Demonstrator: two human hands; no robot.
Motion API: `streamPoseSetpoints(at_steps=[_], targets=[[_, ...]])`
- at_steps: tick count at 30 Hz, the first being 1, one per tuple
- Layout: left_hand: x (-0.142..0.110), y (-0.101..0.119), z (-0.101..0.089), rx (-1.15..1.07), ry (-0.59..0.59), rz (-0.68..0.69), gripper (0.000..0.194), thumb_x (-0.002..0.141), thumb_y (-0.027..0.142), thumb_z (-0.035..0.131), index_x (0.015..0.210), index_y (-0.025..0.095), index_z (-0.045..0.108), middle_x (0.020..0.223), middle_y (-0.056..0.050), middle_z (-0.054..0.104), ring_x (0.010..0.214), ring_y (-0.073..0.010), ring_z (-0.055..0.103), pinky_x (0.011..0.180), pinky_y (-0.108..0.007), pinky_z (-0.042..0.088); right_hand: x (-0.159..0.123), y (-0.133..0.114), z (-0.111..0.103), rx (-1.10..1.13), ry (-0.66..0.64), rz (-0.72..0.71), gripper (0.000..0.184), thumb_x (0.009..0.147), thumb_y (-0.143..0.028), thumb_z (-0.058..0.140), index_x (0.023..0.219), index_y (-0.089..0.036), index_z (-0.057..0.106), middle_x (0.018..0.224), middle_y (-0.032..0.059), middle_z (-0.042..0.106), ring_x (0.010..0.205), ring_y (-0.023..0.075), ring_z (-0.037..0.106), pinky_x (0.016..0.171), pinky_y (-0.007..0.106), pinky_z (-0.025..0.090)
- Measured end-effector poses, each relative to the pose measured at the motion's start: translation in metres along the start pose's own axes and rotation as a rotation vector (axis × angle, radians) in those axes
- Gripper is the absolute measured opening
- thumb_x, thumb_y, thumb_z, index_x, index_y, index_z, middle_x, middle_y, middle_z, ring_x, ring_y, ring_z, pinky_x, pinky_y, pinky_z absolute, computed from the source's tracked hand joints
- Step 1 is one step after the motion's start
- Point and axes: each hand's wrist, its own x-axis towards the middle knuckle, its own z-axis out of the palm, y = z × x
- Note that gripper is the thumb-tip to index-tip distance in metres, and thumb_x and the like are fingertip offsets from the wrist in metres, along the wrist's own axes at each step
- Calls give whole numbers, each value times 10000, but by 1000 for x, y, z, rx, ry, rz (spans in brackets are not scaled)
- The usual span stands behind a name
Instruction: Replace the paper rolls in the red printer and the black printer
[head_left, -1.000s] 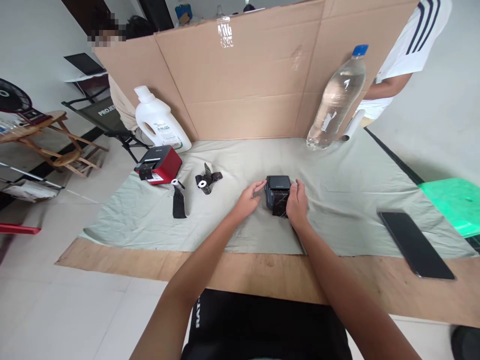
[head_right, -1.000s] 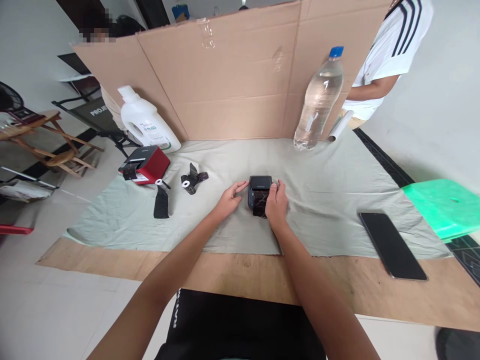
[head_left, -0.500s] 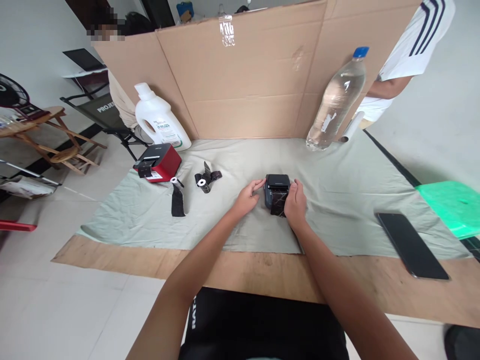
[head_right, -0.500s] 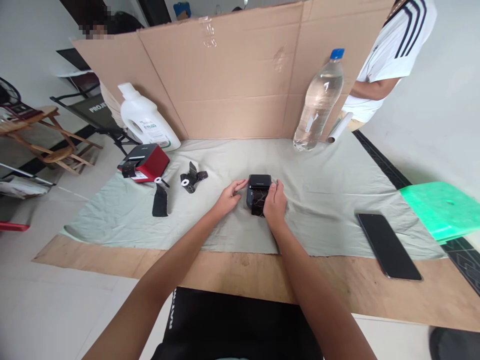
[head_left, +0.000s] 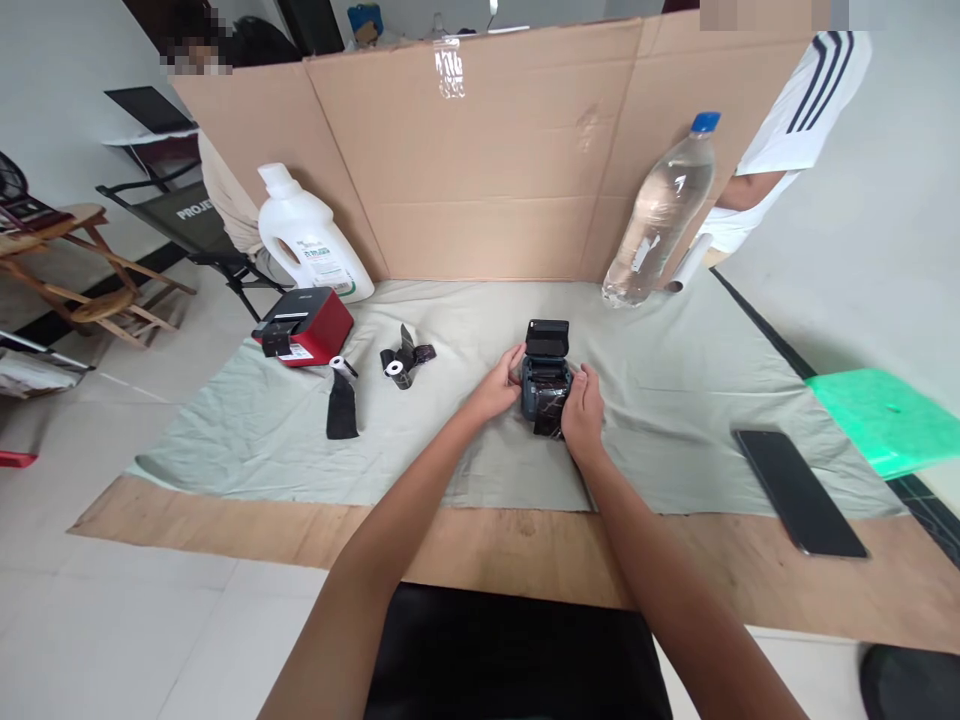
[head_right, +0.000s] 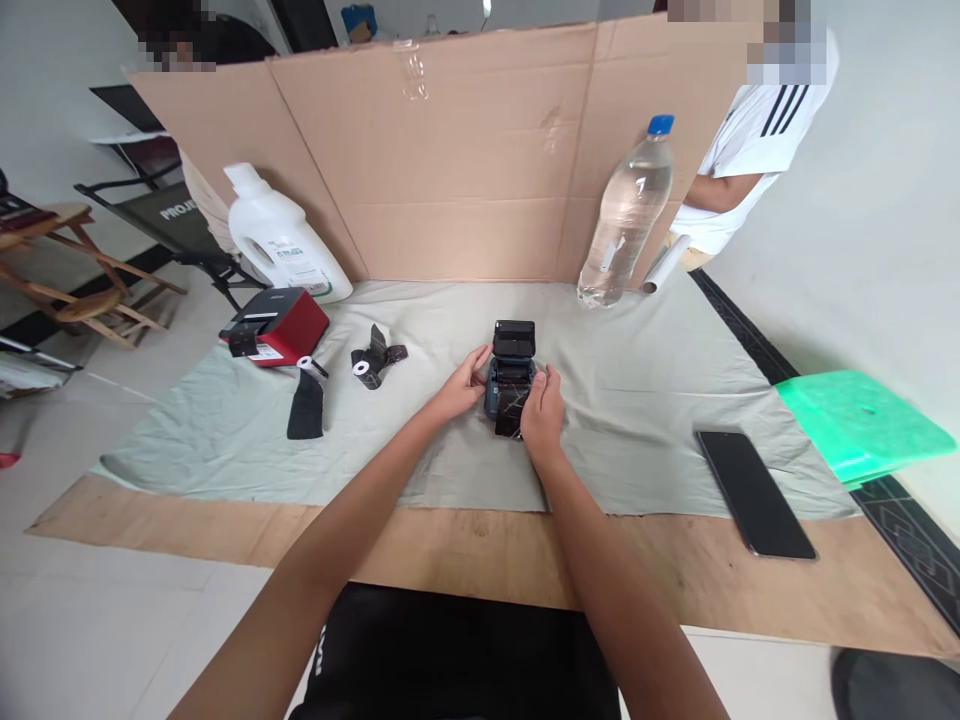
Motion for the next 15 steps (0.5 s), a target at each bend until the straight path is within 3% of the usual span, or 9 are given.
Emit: streamPoseSetpoints(at_steps=[15], targets=[[-5, -1, 5, -13, 41, 6, 962, 720, 4, 539, 1615, 221, 261, 1698, -105, 266, 809, -139, 567, 934, -388, 527, 0, -6, -3, 37, -5, 39, 745, 974, -665, 242, 1377, -116, 544, 1349, 216, 645, 1300, 323, 570, 1078, 452, 423]])
